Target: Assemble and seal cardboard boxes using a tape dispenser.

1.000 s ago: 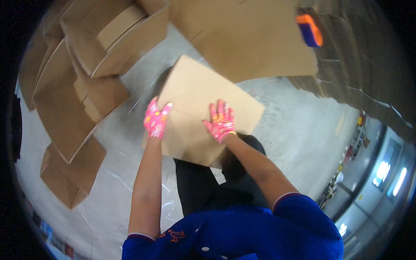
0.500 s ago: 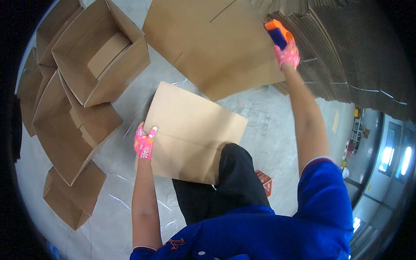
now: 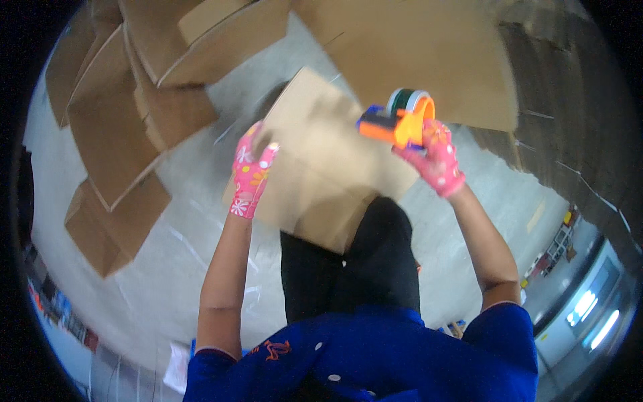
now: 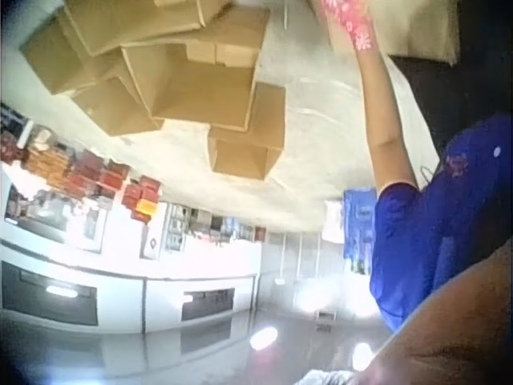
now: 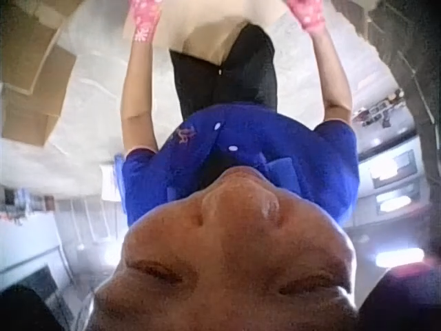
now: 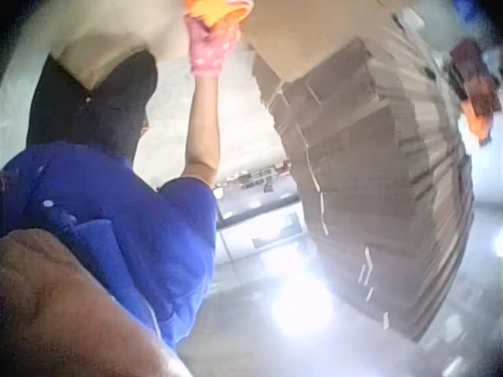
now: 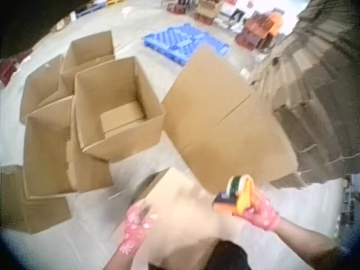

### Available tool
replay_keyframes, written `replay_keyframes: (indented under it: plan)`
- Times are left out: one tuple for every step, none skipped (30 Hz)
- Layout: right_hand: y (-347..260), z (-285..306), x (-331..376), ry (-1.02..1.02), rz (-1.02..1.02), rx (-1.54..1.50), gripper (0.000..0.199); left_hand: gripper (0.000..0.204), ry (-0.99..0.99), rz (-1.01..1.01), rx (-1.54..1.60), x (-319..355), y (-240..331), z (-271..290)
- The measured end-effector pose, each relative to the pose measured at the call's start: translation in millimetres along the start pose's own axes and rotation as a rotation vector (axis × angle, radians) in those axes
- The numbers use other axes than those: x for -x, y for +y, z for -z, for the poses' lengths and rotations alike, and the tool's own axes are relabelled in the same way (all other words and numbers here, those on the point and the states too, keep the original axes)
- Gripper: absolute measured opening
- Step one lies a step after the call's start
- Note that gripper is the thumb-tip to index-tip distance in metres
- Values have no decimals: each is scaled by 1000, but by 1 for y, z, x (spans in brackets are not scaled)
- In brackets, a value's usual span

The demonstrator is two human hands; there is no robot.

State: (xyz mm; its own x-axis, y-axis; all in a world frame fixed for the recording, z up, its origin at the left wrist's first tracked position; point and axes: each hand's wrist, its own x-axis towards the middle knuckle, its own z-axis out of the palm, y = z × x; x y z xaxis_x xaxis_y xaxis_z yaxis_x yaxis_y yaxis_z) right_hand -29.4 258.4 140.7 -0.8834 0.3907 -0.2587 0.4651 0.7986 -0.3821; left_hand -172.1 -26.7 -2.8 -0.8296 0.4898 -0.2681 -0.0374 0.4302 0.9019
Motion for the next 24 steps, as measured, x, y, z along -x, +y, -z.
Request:
replay_keyframes:
  plan:
    - [-7,-5,11,14,200,-51,41,58,-95,9,282,6,21,7]
    - [-12,-12,21,35,392,-110,43,58,-193,-35,365,13,42,19]
    - [-26,-15,21,-20,454,-141,43,57,-283,-79,449,18,58,30]
    - [-29,-20,25,-41,491,-183,43,57,-281,-49,437,23,69,38]
    - [-35,-24,25,-104,519,-187,43,57,-334,-116,425,27,79,45]
    - [-42,-25,20,-162,553,-183,43,56,-385,-192,418,27,85,53]
    - [-47,-26,18,-176,558,-199,43,56,-376,-173,411,27,93,58]
    - [-52,-26,15,-196,564,-207,43,53,-431,-187,373,27,100,63]
    - [-56,-27,16,-203,571,-208,43,49,-490,-214,334,27,104,66]
    - [-57,-28,18,-203,574,-212,43,49,-488,-212,330,27,106,66]
    - [-57,-29,20,-217,560,-194,43,43,-551,-222,299,26,107,65]
    - [-57,-31,22,-236,544,-178,43,38,-614,-227,269,25,106,64]
    - [-56,-33,23,-240,544,-181,43,38,-614,-222,268,25,106,64]
    - [-56,-35,24,-263,549,-164,44,32,-622,-200,257,25,105,62]
    - [-55,-37,24,-286,558,-144,45,26,-626,-180,246,25,103,61]
    - [-56,-39,24,-288,562,-146,45,26,-622,-178,245,25,101,58]
    - [-58,-40,25,-317,559,-192,47,22,-638,-176,299,26,98,55]
    - [-58,-43,26,-345,558,-236,48,19,-653,-177,353,26,93,52]
    - [-56,-47,28,-405,534,-279,50,14,-644,-138,372,26,89,50]
    - [-60,-52,29,-483,453,-362,51,14,-638,-135,367,27,81,49]
    - [-62,-61,28,-519,408,-430,50,13,-595,16,575,28,71,47]
    - [-65,-69,27,-551,358,-497,50,13,-552,168,783,24,68,46]
    - [-72,-74,21,-551,357,-496,50,12,-534,203,645,16,64,51]
    - [-84,-82,10,-615,243,-620,47,12,-522,207,636,8,54,58]
